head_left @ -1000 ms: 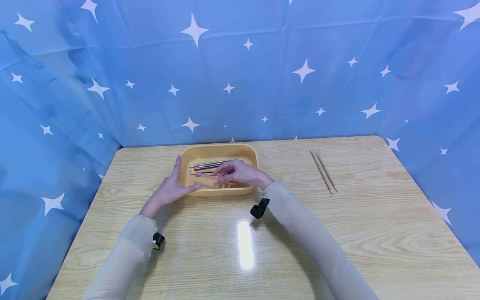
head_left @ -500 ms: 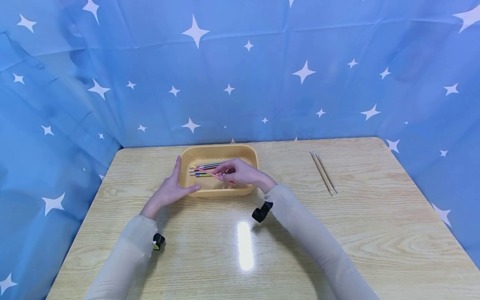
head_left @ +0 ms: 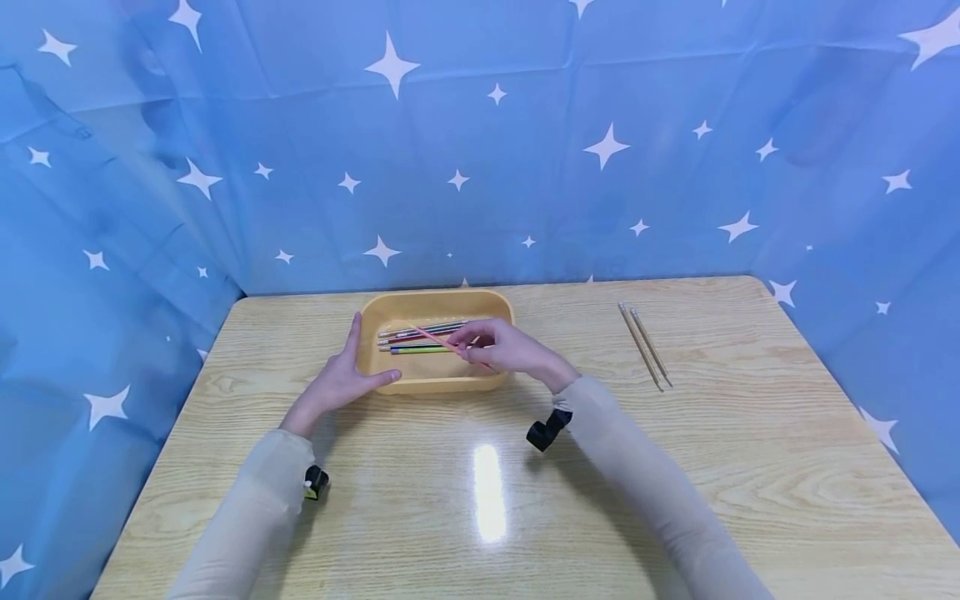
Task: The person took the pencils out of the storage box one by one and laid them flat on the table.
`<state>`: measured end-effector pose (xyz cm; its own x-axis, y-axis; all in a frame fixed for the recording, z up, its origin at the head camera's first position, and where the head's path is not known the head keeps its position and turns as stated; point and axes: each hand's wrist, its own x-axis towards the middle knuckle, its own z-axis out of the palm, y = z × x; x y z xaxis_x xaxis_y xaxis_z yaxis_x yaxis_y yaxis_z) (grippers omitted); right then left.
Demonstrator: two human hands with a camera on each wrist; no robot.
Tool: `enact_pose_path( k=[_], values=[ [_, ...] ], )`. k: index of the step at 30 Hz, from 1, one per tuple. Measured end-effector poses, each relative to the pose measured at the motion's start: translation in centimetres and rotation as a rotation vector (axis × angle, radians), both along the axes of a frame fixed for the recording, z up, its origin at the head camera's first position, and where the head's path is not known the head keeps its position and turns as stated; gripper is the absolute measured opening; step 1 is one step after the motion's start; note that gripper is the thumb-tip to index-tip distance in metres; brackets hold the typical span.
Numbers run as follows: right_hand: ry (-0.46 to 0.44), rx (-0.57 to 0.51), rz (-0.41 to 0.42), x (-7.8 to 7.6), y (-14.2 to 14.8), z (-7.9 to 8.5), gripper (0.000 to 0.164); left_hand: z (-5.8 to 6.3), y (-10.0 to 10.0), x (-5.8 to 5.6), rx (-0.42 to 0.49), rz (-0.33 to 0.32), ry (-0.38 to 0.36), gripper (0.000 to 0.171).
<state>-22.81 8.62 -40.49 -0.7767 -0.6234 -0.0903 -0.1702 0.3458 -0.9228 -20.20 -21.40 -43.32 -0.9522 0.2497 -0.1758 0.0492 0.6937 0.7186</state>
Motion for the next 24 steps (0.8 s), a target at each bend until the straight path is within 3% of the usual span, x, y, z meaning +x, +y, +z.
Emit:
enact_pose_path(
  k=[16, 24],
  values=[
    [0.071, -0.017, -0.063, 1.8, 4.5, 0.9, 0.028, -0.1, 0.1, 0.0, 0.006, -0.005, -0.008, 0.123],
    [0.067, -0.05, -0.161, 2.3, 7.0, 1.1, 0.029, 0.0, 0.1, 0.1, 0.013, -0.006, -0.004, 0.123]
  ],
)
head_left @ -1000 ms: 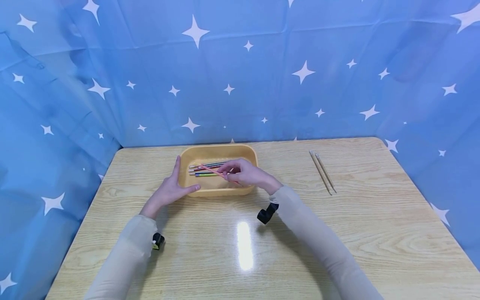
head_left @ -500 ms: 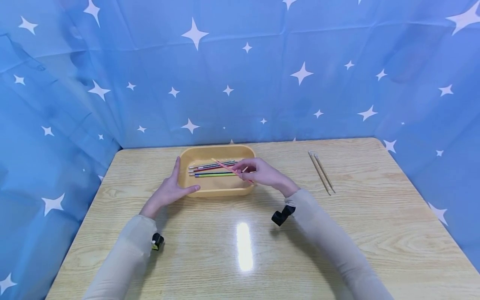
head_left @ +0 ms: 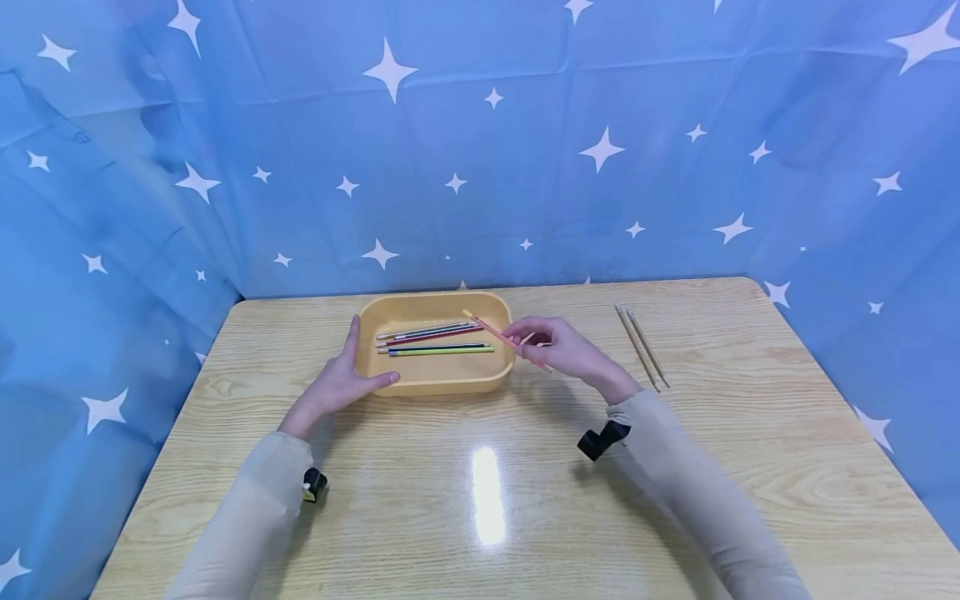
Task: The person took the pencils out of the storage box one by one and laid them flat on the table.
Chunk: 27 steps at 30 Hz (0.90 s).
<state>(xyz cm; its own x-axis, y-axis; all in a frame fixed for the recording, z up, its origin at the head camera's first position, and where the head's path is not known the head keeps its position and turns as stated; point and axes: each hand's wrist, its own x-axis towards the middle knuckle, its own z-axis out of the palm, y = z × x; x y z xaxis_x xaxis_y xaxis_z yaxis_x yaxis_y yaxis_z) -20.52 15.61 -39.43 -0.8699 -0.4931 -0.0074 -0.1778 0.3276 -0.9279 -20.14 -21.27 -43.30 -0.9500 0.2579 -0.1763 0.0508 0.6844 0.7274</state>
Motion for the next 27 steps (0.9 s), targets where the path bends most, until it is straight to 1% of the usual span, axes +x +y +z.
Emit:
enact_pose_path(
  k=[4, 12, 20, 27],
  values=[
    [0.001, -0.006, -0.027, 0.0, 1.2, 0.0, 0.03, 0.1, 0.0, -0.1, -0.002, 0.002, 0.001, 0.123],
    [-0.022, 0.053, -0.093, 0.2, 4.5, -0.3, 0.029, -0.2, 0.0, -0.1, -0.034, 0.002, 0.003, 0.124],
    [-0.046, 0.109, -0.183, 1.1, 8.3, -0.3, 0.031, -0.1, -0.1, 0.1, -0.033, 0.0, 0.004, 0.124],
    [-0.038, 0.145, -0.254, 1.7, 10.9, -0.6, 0.034, -0.1, 0.0, 0.0, -0.031, -0.003, 0.004, 0.124]
  ],
)
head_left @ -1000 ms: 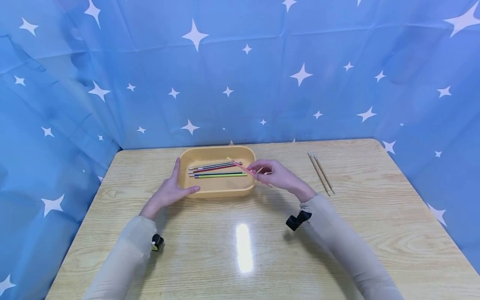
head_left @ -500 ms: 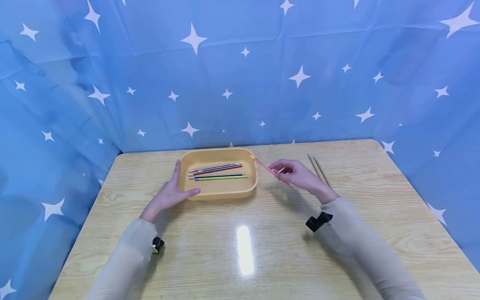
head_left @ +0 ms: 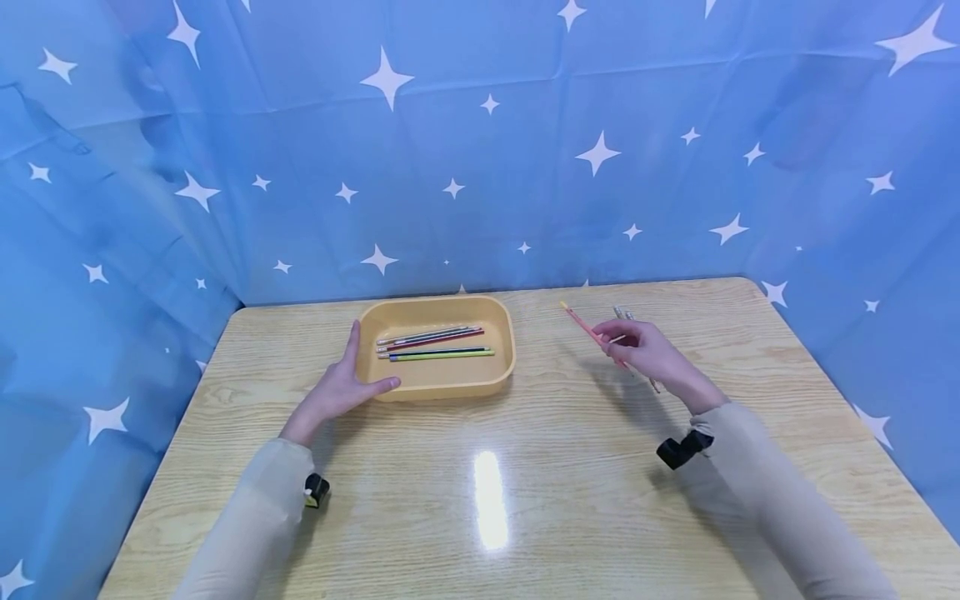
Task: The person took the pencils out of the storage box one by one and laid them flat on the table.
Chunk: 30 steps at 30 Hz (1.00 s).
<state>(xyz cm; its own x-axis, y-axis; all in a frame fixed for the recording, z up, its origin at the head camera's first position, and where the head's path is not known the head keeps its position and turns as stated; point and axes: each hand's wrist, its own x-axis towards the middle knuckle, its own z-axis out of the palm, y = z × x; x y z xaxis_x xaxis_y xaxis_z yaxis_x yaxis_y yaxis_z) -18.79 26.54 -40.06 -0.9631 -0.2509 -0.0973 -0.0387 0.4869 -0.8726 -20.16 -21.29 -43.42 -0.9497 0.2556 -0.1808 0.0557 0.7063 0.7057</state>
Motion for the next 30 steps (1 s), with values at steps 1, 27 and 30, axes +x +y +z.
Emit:
enact_pose_path(
  k=[1, 27, 30],
  values=[
    [-0.008, 0.002, -0.017, 0.1, 0.4, -0.1, 0.034, 0.0, 0.0, 0.0, -0.003, 0.001, -0.001, 0.123],
    [0.039, 0.13, -0.217, 0.5, 7.5, -3.2, 0.035, 0.3, 0.0, -0.2, -0.04, -0.007, -0.011, 0.124],
    [0.026, 0.152, -0.228, 0.4, 7.9, -3.6, 0.035, 0.3, 0.1, 0.0, -0.037, -0.005, -0.015, 0.124]
  ],
)
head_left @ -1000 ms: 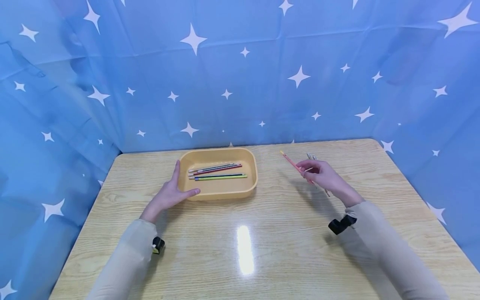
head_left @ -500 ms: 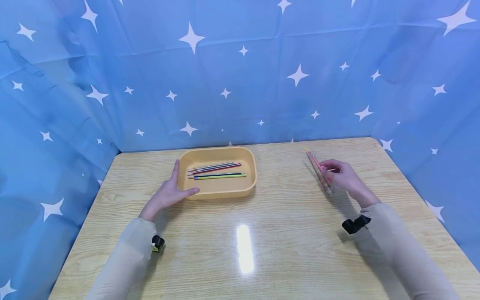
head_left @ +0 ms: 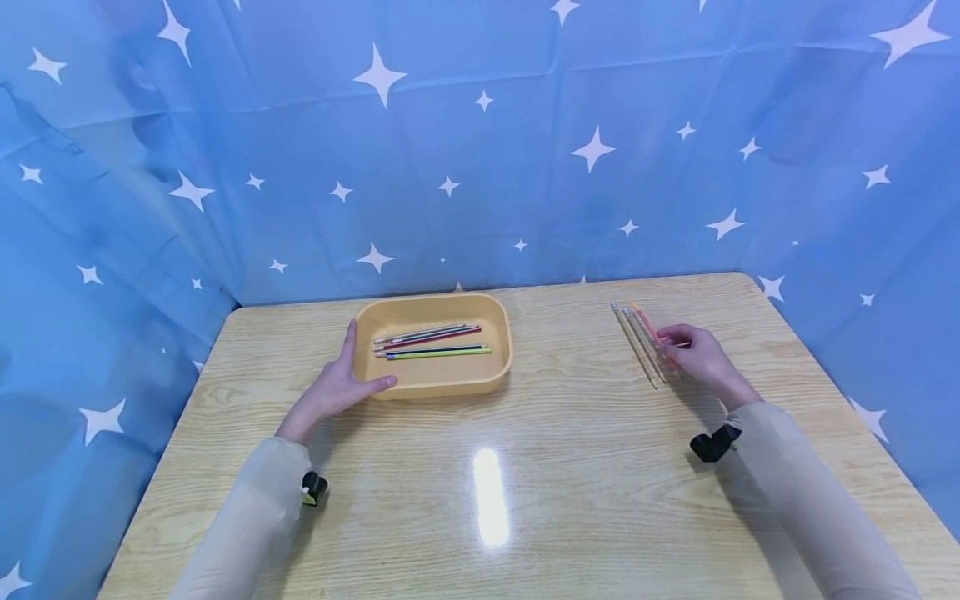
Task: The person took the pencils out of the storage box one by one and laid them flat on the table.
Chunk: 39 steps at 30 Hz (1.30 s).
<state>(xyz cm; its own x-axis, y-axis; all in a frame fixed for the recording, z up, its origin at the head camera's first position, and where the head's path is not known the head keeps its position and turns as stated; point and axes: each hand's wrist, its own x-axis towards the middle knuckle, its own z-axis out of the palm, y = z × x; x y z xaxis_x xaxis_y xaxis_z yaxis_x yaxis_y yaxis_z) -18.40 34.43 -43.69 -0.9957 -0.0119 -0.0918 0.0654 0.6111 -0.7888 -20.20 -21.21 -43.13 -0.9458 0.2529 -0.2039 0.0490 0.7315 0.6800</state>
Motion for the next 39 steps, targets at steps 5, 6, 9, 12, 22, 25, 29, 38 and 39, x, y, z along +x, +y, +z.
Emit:
enact_pose_path(
  k=[5, 6, 9, 12, 22, 25, 29, 38, 39],
  values=[
    [-0.02, 0.009, -0.008, -0.3, 0.5, -0.5, 0.035, 0.0, 0.1, 0.1, -0.005, -0.001, 0.004, 0.124],
    [-0.022, 0.016, -0.007, -0.4, 0.6, -0.5, 0.035, 0.0, 0.1, 0.1, -0.006, -0.001, 0.004, 0.124],
    [-0.028, 0.046, -0.005, -0.6, 0.7, -0.6, 0.035, 0.0, 0.0, 0.1, -0.004, 0.0, 0.003, 0.124],
    [-0.021, 0.103, -0.003, -0.9, 0.6, -0.6, 0.034, 0.0, 0.1, 0.1, 0.005, 0.002, 0.006, 0.124],
    [-0.024, 0.147, -0.007, -1.7, 0.7, -0.9, 0.031, -0.1, 0.1, 0.1, 0.008, 0.009, 0.007, 0.123],
    [-0.022, 0.138, -0.003, -1.8, 0.7, -1.0, 0.029, 0.0, 0.1, 0.2, 0.005, 0.009, 0.007, 0.123],
    [-0.018, 0.152, 0.0, -1.8, 0.7, -1.1, 0.027, 0.1, 0.1, 0.2, 0.005, 0.005, 0.008, 0.123],
    [-0.016, 0.129, 0.015, -1.6, 0.7, -0.9, 0.029, -0.1, 0.0, 0.0, 0.007, -0.002, 0.011, 0.123],
    [-0.019, 0.127, 0.017, -1.7, 0.7, -1.0, 0.029, -0.1, 0.0, 0.1, 0.009, 0.0, 0.008, 0.122]
  ],
)
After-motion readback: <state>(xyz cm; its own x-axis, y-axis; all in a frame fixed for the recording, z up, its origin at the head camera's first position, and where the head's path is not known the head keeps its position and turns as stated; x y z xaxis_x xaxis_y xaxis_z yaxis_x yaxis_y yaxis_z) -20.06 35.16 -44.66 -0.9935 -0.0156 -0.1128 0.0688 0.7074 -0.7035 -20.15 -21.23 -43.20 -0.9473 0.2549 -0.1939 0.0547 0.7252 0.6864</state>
